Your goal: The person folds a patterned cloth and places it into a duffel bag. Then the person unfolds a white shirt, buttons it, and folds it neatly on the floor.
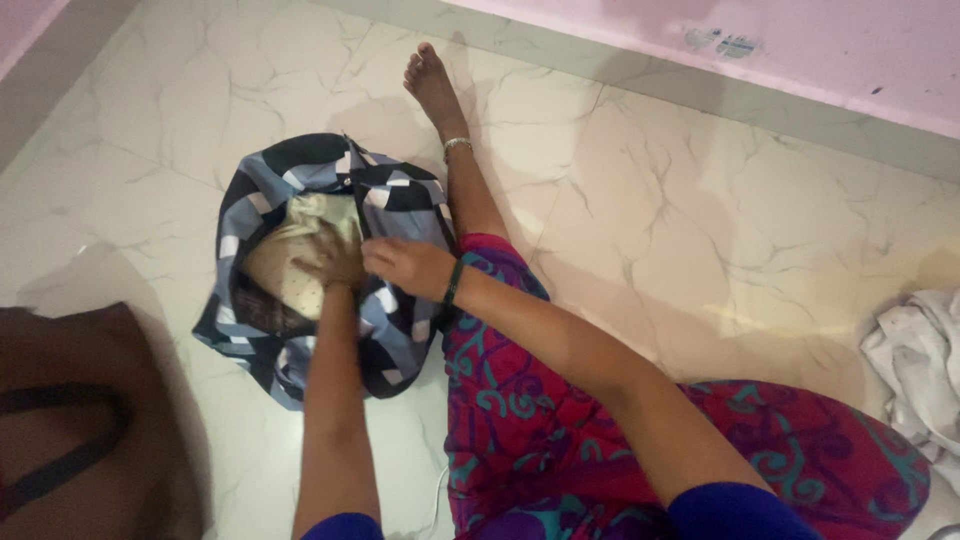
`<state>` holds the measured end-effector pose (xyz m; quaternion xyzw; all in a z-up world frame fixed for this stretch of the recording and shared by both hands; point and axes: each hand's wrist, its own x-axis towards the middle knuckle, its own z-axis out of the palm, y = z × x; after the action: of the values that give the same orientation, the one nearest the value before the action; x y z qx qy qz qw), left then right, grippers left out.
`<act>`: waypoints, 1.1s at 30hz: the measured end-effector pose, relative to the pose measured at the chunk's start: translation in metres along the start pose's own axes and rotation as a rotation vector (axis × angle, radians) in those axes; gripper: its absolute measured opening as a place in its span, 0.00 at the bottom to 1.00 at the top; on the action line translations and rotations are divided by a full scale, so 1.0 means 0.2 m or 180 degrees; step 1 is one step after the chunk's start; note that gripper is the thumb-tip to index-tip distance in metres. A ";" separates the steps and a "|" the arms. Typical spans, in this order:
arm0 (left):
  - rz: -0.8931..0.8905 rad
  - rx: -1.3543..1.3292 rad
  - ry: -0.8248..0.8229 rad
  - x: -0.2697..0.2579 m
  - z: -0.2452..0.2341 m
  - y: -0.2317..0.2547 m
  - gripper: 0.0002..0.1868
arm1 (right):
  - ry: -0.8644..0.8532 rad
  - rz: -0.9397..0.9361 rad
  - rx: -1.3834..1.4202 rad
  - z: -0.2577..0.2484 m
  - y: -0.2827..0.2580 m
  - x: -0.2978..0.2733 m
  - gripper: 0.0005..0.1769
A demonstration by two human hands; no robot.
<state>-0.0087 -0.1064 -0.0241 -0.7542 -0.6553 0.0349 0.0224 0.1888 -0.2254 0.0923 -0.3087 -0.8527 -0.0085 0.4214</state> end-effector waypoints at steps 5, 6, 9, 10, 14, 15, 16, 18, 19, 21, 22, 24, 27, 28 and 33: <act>0.0299 -0.0121 -0.0180 0.20 0.30 -0.09 0.39 | -0.0036 0.0333 0.0260 -0.03 -0.06 -0.06 0.09; 0.0226 -0.0749 -0.0447 0.26 0.29 -0.13 0.37 | 0.0034 0.0427 0.0258 -0.04 -0.07 -0.08 0.09; -0.0922 -0.4614 0.0761 0.43 0.19 -0.26 0.21 | -0.0270 0.0768 0.0273 -0.07 -0.06 -0.09 0.10; -0.0950 -0.5947 0.0774 0.47 0.15 -0.30 0.21 | -0.0355 0.0741 0.0273 -0.08 -0.06 -0.10 0.12; 0.0660 -0.7975 0.0602 0.62 -0.03 -0.43 0.18 | -0.0626 0.0696 0.0230 -0.10 -0.04 -0.15 0.20; 0.0610 -0.7169 0.0790 0.62 -0.05 -0.42 0.21 | -0.0671 0.0700 0.0206 -0.11 -0.03 -0.17 0.21; 0.0561 -0.6359 0.0951 0.60 -0.06 -0.40 0.24 | -0.0716 0.0690 0.0189 -0.11 -0.03 -0.18 0.22; 0.0461 -0.4732 0.1218 0.51 -0.07 -0.36 0.31 | -0.0808 0.0661 0.0157 -0.12 -0.06 -0.22 0.24; 0.0274 -0.3793 0.1183 0.47 -0.08 -0.33 0.33 | -0.0779 0.0634 0.0184 -0.12 -0.07 -0.24 0.24; -0.0139 -0.1818 0.0419 0.33 -0.05 -0.26 0.38 | -0.0723 0.0580 0.0232 -0.14 -0.08 -0.30 0.24; -0.0251 -0.1079 0.0056 0.27 -0.04 -0.23 0.41 | -0.0776 0.0728 0.0315 -0.15 -0.10 -0.33 0.22; -0.0306 -0.0236 -0.0300 0.16 0.01 -0.15 0.47 | -0.0861 0.1025 0.0479 -0.15 -0.13 -0.39 0.19; 0.0024 0.0282 -0.0304 0.13 0.13 -0.03 0.45 | -0.0492 0.0681 0.0488 -0.18 -0.13 -0.50 0.20; 0.0133 0.0456 -0.0297 0.13 0.16 0.00 0.46 | -0.0448 0.0666 0.0537 -0.19 -0.15 -0.55 0.19; -0.0500 0.0055 -0.0757 0.36 0.12 0.06 0.41 | -0.0599 0.0751 0.0384 -0.34 -0.13 -0.75 0.17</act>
<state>0.0117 -0.0379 -0.0505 -0.6910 -0.7100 0.1278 -0.0463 0.2905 -0.3428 0.0342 -0.3803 -0.8452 0.1212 0.3555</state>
